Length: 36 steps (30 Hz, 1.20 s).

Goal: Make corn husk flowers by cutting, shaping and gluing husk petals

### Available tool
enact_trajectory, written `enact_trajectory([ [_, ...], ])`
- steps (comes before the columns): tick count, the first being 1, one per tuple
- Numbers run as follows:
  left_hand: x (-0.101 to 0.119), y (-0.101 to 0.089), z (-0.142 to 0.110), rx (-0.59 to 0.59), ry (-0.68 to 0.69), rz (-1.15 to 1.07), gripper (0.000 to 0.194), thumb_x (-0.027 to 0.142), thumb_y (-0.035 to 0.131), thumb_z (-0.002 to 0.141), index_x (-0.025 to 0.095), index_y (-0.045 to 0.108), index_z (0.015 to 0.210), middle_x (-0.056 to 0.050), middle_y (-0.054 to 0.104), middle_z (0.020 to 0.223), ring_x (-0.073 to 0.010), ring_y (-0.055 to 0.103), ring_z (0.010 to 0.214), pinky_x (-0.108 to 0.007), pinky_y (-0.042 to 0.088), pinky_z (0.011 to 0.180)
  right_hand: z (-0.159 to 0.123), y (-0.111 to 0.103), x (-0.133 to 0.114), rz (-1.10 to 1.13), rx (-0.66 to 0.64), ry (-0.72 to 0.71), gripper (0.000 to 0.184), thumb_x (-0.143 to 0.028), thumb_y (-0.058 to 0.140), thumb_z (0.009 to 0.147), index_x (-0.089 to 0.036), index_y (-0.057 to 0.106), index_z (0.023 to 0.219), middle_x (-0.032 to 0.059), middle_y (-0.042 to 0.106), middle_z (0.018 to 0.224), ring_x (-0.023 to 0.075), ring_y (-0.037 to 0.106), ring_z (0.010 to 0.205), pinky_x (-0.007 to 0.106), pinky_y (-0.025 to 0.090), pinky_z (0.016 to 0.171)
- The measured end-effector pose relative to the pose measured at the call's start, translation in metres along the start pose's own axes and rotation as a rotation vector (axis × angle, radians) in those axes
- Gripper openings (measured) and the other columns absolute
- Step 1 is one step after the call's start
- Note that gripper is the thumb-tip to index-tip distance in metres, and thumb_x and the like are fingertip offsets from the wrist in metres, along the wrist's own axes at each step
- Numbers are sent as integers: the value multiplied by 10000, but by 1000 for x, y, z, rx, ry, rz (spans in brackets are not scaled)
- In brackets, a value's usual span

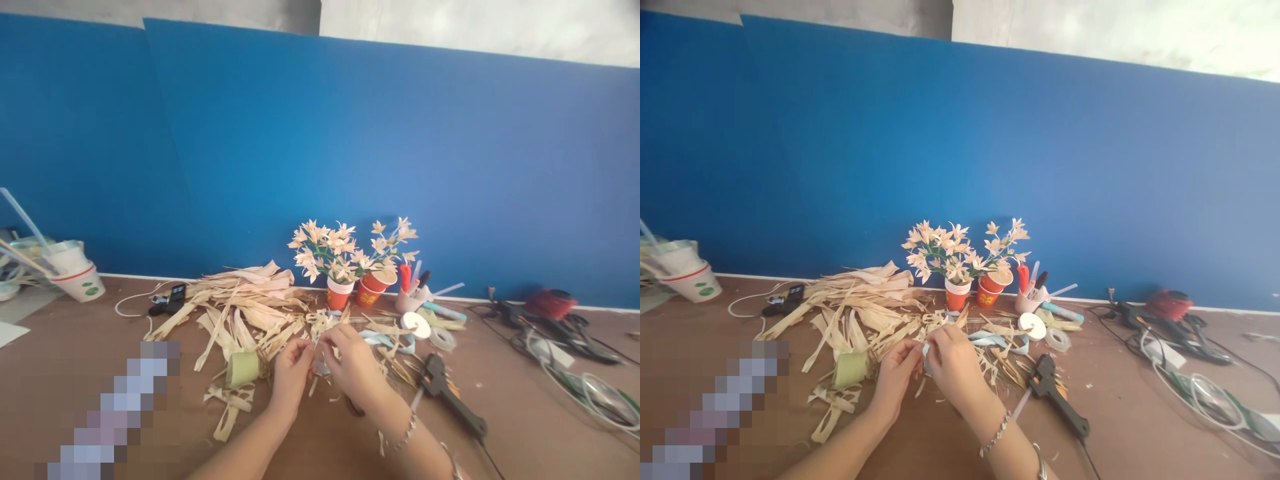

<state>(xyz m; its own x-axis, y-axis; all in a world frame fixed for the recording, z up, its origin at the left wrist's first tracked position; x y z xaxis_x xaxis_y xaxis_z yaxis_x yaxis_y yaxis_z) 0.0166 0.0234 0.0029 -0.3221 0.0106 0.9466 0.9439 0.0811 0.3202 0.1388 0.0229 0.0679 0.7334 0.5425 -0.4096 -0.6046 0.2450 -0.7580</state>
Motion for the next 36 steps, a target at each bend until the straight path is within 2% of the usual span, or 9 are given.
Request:
enact_trajectory([
  [15, -3, 0, -1, -27, 14, 47, 256, 399, 626, 728, 149, 573, 729, 71, 454, 474, -74, 397, 428, -180, 303, 430, -2, 6, 4, -27, 18, -43, 135, -59, 503, 799, -175, 568, 774, 50, 573, 776, 194, 529, 759, 297, 431, 690],
  [36, -1, 0, -2, -25, 15, 103, 236, 394, 614, 737, 161, 580, 730, 70, 442, 484, -66, 379, 426, -174, 294, 420, -3, 7, 3, -30, 53, -13, 130, -66, 508, 793, -178, 543, 738, 39, 560, 747, 185, 524, 733, 285, 420, 670],
])
Point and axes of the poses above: each hand's wrist, its own z-axis towards the middle knuckle, its own y-axis out of the palm, x = y × z, the point moved 1 cm from there along z, towards the middle knuckle
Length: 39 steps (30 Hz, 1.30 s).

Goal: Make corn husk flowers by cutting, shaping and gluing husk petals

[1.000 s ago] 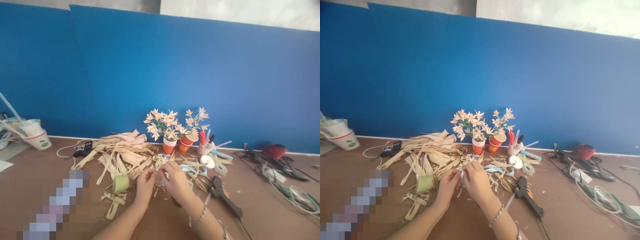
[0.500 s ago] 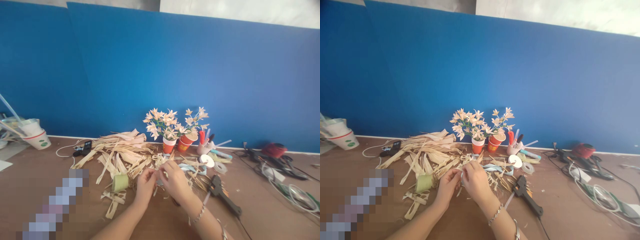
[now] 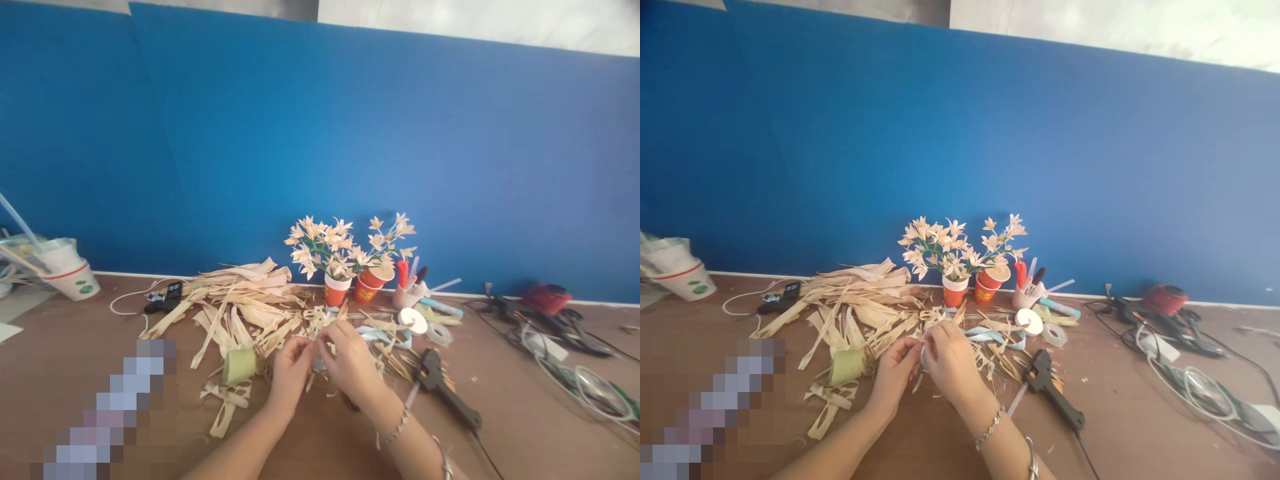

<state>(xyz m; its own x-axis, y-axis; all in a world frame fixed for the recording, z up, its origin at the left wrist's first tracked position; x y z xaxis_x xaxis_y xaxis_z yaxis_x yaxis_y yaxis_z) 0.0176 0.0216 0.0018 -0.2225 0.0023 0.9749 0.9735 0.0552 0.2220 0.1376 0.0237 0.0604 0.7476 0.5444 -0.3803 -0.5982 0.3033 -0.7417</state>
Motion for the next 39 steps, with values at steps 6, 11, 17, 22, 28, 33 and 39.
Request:
enact_trajectory([
  [6, 1, 0, -1, -5, 8, 20, 211, 372, 611, 742, 165, 580, 718, 75, 421, 476, -61, 353, 419, -170, 268, 411, 1, -1, 2, -13, 0, -31, 123, -82, 506, 811, -183, 550, 756, 41, 565, 754, 188, 526, 739, 287, 422, 676],
  [11, 5, 1, 0, -4, 48, 61, 180, 339, 611, 735, 165, 581, 698, 75, 411, 474, -73, 358, 440, -178, 281, 428, 0, -3, 2, -38, -14, -62, 119, -83, 505, 819, -174, 559, 763, 45, 567, 755, 185, 522, 731, 284, 419, 669],
  [17, 8, 1, -1, -25, 78, 101, 171, 328, 587, 743, 169, 583, 680, 63, 449, 492, -82, 372, 440, -190, 296, 441, 1, -5, 1, -67, -18, -100, 129, -96, 489, 832, -177, 571, 774, 48, 569, 765, 186, 523, 734, 284, 420, 666],
  [22, 11, 1, -4, -24, 87, 125, 174, 334, 592, 740, 173, 592, 673, 56, 462, 489, -95, 400, 447, -199, 312, 452, 1, -6, 2, -56, -18, -103, 136, -104, 479, 842, -179, 576, 782, 48, 572, 770, 186, 526, 737, 287, 425, 669],
  [28, 11, 1, -5, -32, 69, 108, 180, 342, 597, 742, 178, 584, 669, 55, 475, 493, -95, 415, 450, -198, 324, 456, 1, -6, 3, -39, -27, -97, 127, -108, 492, 841, -176, 574, 772, 47, 572, 765, 185, 529, 736, 286, 431, 669],
  [33, 10, 0, -4, 5, 93, 131, 175, 335, 594, 743, 169, 605, 689, 36, 515, 523, -112, 457, 490, -205, 353, 481, 1, -10, 4, -12, -22, -47, 122, -129, 532, 815, -180, 581, 915, 62, 603, 844, 206, 562, 809, 313, 446, 716],
  [39, 11, -3, -2, 58, 161, 136, 207, 362, 619, 742, 156, 629, 720, 5, 568, 612, -126, 490, 557, -213, 384, 525, 3, -10, 8, 415, -191, 419, 285, -311, 611, 754, -175, 573, 1001, 24, 636, 780, 164, 578, 692, 272, 437, 629],
])
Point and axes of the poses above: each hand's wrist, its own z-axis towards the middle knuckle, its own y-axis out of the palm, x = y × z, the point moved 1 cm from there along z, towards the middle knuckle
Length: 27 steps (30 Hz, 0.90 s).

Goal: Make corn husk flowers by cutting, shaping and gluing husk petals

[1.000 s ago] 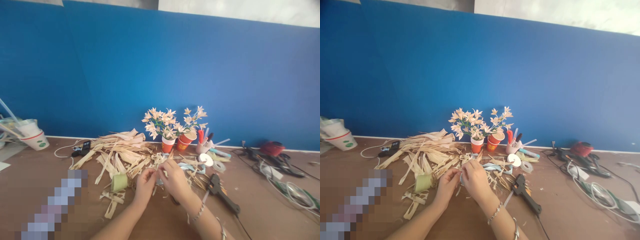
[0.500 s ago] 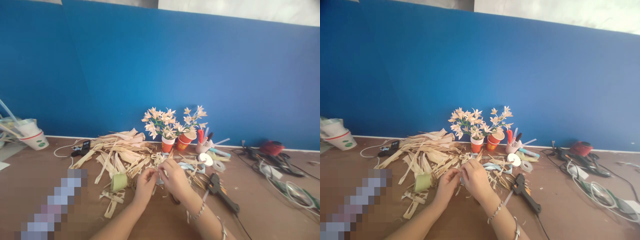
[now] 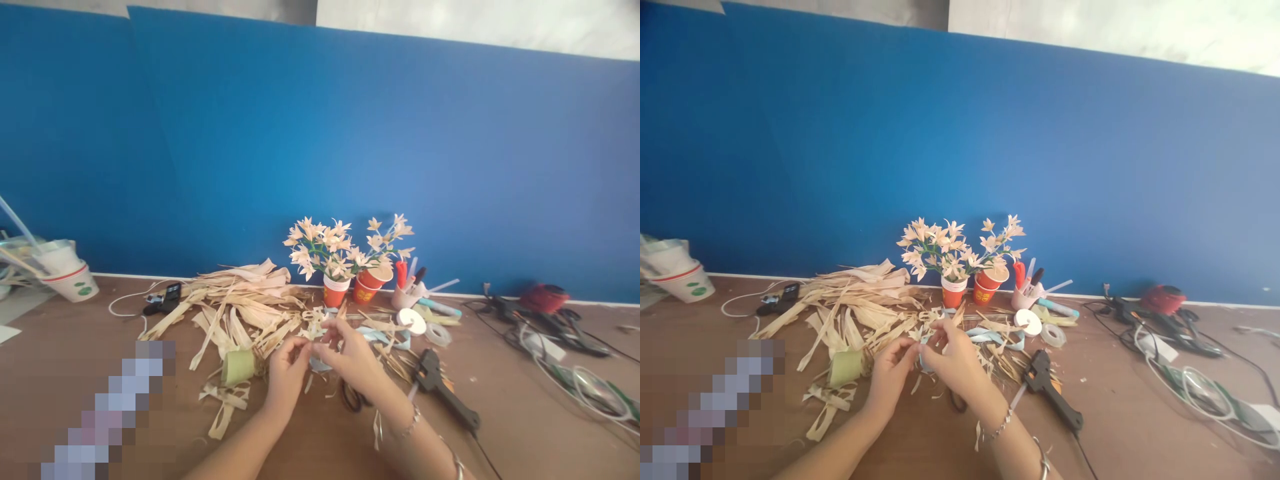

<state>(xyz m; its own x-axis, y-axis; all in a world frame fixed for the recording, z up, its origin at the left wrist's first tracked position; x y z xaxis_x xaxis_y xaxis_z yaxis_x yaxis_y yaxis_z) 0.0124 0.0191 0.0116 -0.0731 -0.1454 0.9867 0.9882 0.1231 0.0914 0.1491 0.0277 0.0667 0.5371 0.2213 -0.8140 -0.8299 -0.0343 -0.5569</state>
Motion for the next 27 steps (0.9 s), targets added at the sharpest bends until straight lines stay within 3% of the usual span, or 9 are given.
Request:
enact_trajectory([
  [3, -1, 0, 0, 11, -12, 1, 211, 369, 626, 736, 158, 623, 727, 34, 508, 527, -114, 453, 493, -211, 363, 492, 2, 1, -1, 285, -134, 208, 335, -459, 479, 820, -151, 598, 760, 22, 612, 639, 131, 545, 580, 238, 392, 538],
  [6, -2, 1, 0, 8, -35, 11, 191, 352, 633, 723, 161, 625, 733, 49, 481, 477, -110, 442, 452, -210, 349, 463, 4, 0, -3, 405, -130, 301, 392, -497, 469, 799, -156, 580, 642, 16, 593, 580, 118, 523, 540, 225, 356, 498],
  [12, -2, 4, -2, -29, -68, -64, 193, 334, 672, 669, 158, 631, 737, 10, 591, 560, -114, 493, 470, -217, 401, 466, 5, -1, -2, 425, -63, 287, 204, -334, 559, 681, -176, 545, 552, -31, 512, 486, 106, 468, 501, 230, 371, 525],
  [18, -5, 4, -2, -91, -107, -65, 361, 346, 679, 672, 146, 660, 972, -91, 703, 867, -124, 553, 493, -230, 436, 436, 6, -6, -1, 419, -104, 295, 170, -305, 559, 663, -166, 566, 566, -32, 513, 500, 102, 460, 509, 231, 372, 538],
  [21, -4, 3, -3, -103, -109, -13, 355, 345, 682, 670, 152, 678, 967, -68, 713, 776, -114, 530, 426, -231, 431, 424, 6, -7, 1, 453, -170, 296, 187, -330, 581, 674, -164, 577, 587, -27, 538, 519, 107, 486, 527, 235, 384, 561],
  [27, 1, 7, -6, -183, -151, -31, 242, 379, 674, 674, 155, 681, 765, -55, 696, 636, -157, 589, 473, -203, 361, 363, 5, -8, 2, 427, -206, 263, 157, -299, 566, 673, -168, 563, 586, -18, 580, 547, 108, 496, 535, 234, 397, 569],
])
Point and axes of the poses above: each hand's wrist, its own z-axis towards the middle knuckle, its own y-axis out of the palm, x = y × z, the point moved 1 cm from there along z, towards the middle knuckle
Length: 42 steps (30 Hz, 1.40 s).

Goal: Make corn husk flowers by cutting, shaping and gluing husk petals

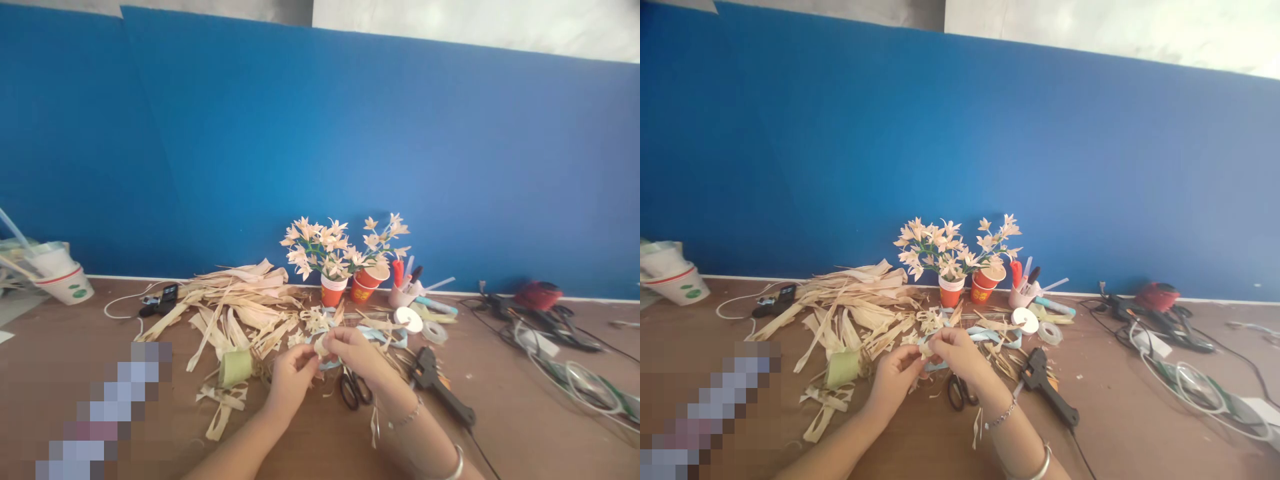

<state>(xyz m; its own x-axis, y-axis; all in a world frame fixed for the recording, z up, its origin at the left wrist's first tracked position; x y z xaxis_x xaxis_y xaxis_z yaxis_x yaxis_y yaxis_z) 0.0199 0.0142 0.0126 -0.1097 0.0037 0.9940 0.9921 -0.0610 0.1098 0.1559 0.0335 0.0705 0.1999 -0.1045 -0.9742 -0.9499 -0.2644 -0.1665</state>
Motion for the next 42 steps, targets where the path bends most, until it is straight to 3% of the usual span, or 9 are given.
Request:
enact_trajectory([
  [9, 1, 0, 1, -27, -10, -54, 248, 383, 705, 646, 144, 678, 704, -53, 686, 600, -173, 614, 510, -211, 403, 397, -2, -1, -4, -8, -34, -25, 117, -259, 549, 681, -171, 563, 605, -12, 606, 571, 129, 547, 576, 252, 426, 608],
  [23, 5, -2, 0, 37, 7, -18, 158, 310, 649, 679, 163, 625, 628, -10, 636, 481, -112, 495, 386, -201, 358, 389, -2, -3, -1, -88, -5, -12, 130, -238, 554, 695, -157, 578, 595, -15, 580, 539, 109, 511, 541, 225, 399, 564],
  [32, 4, -3, -2, 79, 13, 52, 164, 316, 616, 687, 166, 617, 621, -15, 644, 490, -115, 488, 394, -201, 357, 403, 0, -2, 2, -106, 17, -58, 131, -269, 534, 728, -163, 544, 651, -19, 554, 573, 110, 502, 555, 228, 393, 565],
  [36, 2, -4, 1, 120, 14, 67, 176, 326, 594, 701, 161, 614, 642, -8, 629, 493, -109, 469, 387, -199, 348, 396, -11, 1, -11, -327, 155, -191, 47, -225, 535, 729, -183, 543, 750, -38, 533, 590, 116, 492, 564, 218, 361, 546],
  [42, -1, -6, 0, 140, 109, 130, 118, 247, 580, 684, 154, 637, 638, 19, 566, 489, -114, 485, 449, -199, 366, 445, -25, 21, -16, -805, 299, -378, 59, -182, 573, 710, -179, 565, 651, 5, 591, 658, 142, 516, 636, 232, 330, 590],
])
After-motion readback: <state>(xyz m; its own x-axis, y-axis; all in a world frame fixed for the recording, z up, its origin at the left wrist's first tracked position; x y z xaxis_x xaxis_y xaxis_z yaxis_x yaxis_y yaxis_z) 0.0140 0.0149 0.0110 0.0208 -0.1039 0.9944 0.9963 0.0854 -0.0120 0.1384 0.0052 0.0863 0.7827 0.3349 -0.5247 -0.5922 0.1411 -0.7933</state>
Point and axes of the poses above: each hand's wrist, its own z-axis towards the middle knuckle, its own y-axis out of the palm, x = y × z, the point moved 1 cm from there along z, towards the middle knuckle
